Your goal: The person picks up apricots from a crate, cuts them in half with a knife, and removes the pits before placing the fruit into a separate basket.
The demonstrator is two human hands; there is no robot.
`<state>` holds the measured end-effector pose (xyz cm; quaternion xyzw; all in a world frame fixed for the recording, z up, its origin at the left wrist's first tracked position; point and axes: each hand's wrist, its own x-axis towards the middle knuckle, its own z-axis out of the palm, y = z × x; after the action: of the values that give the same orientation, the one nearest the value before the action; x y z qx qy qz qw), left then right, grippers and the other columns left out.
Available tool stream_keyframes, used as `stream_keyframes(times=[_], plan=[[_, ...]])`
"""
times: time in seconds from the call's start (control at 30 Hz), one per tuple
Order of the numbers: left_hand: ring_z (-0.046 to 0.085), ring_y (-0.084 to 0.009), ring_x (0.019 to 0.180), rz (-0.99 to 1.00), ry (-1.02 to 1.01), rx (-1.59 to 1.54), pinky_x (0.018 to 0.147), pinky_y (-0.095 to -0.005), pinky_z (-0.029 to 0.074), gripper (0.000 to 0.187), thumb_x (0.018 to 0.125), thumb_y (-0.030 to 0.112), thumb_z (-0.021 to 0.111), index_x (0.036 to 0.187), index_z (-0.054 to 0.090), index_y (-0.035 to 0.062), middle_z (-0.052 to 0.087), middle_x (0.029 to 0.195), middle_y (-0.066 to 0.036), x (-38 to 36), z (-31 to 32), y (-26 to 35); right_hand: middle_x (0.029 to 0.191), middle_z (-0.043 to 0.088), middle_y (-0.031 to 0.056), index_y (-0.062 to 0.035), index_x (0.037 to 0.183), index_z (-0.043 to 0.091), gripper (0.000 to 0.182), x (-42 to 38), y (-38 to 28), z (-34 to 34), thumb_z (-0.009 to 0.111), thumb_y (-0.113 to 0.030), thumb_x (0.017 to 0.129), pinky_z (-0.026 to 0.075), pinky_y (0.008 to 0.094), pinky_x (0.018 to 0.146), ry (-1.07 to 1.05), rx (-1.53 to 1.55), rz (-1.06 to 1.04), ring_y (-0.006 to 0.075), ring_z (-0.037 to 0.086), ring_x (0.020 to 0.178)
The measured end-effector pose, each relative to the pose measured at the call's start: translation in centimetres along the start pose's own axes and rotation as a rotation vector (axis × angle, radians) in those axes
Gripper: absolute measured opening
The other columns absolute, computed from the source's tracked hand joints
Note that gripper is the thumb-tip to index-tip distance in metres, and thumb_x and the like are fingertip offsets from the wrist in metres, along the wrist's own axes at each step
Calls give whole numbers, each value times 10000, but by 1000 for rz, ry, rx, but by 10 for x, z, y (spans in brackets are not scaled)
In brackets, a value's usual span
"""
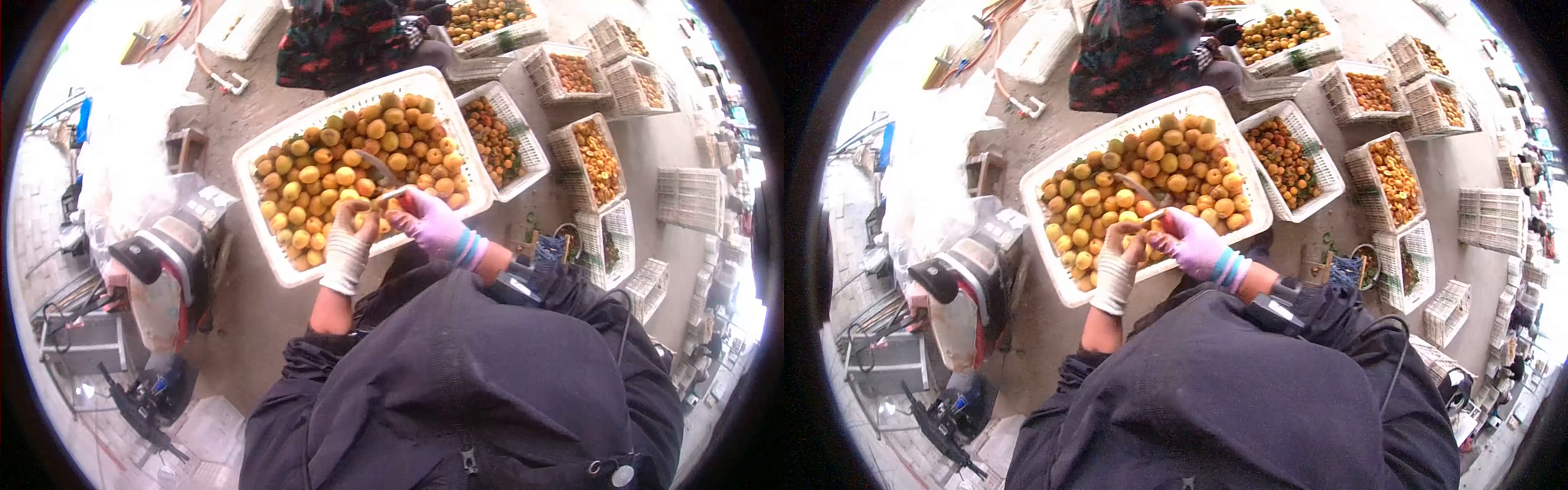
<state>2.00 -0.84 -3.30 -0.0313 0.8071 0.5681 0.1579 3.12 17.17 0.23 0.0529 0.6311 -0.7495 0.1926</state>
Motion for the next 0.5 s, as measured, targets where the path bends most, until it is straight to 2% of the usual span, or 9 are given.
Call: stream_keyframes(times=[0.07, 0.1, 0.13, 0.17, 0.2, 0.3, 0.37, 0.47, 0.5], plan=[[668, -332, 848, -48, -82, 646, 758, -435, 508, 439, 850, 387, 613, 1158, 543, 83, 673, 946, -176, 2, -13, 8, 812, 617, 75, -28, 1035, 561, 322, 3, 11, 2, 651, -311, 912, 474, 323, 692, 115, -291, -101, 142, 559, 764], [651, -379, 932, 8, -55, 507, 808, -469, 489, 516, 816, 392, 638, 1217, 509, 93, 667, 991, -215, 5, -16, -16, 814, 622, 115, -24, 1034, 561, 325, 1, 0, 3, 662, -299, 895, 481, 352, 683, 106, -311, -90, 187, 581, 746], [652, -371, 900, 60, -57, 537, 807, -450, 495, 461, 819, 340, 631, 1190, 533, 84, 672, 958, -197, 5, -21, -16, 838, 636, 122, -18, 1031, 561, 317, 2, 0, 3, 668, -281, 888, 480, 362, 702, 136, -499, -135, 213, 596, 765], [640, -367, 888, -98, -116, 489, 823, -433, 490, 358, 826, 289, 617, 1122, 578, 92, 664, 964, -195, 12, -29, -24, 851, 636, 124, -18, 1035, 560, 318, -3, -4, -5, 673, -274, 883, 478, 366, 719, 171, -426, -83, 222, 598, 784], [622, -354, 907, -127, -109, 473, 840, -424, 476, 271, 833, 240, 600, 1060, 607, 92, 655, 971, -202, 13, -33, -27, 865, 637, 126, -18, 1039, 559, 319, 1, -5, 6, 678, -267, 879, 475, 370, 736, 148, -313, -51, 232, 601, 804], [598, -370, 948, -89, -79, 458, 875, -424, 448, 219, 878, 253, 593, 1036, 618, 105, 647, 970, -208, 17, -39, -36, 876, 625, 119, -24, 1049, 557, 312, 14, 27, 6, 678, -255, 878, 466, 357, 770, 133, -158, -50, 221, 589, 834], [590, -381, 954, -105, -81, 462, 883, -427, 440, 208, 894, 262, 589, 1030, 621, 107, 646, 966, -207, 21, -40, -42, 875, 619, 116, -26, 1053, 556, 314, 9, 15, 4, 677, -257, 878, 465, 350, 777, 103, -186, -18, 218, 585, 835], [592, -211, 901, -188, -49, 108, 823, -343, 457, 286, 930, 309, 605, 1043, 609, 45, 648, 914, -114, 26, -38, -52, 875, 612, 110, -33, 1081, 559, 332, 8, 15, 3, 676, -268, 878, 463, 339, 787, 87, -279, -6, 211, 577, 832], [572, -144, 868, -174, -57, 54, 783, -306, 465, 384, 909, 368, 643, 1053, 601, 15, 643, 913, -83, 27, -39, -54, 883, 618, 108, -39, 1087, 564, 346, 7, 16, 1, 682, -284, 873, 463, 339, 790, 88, -237, 23, 206, 579, 839]])
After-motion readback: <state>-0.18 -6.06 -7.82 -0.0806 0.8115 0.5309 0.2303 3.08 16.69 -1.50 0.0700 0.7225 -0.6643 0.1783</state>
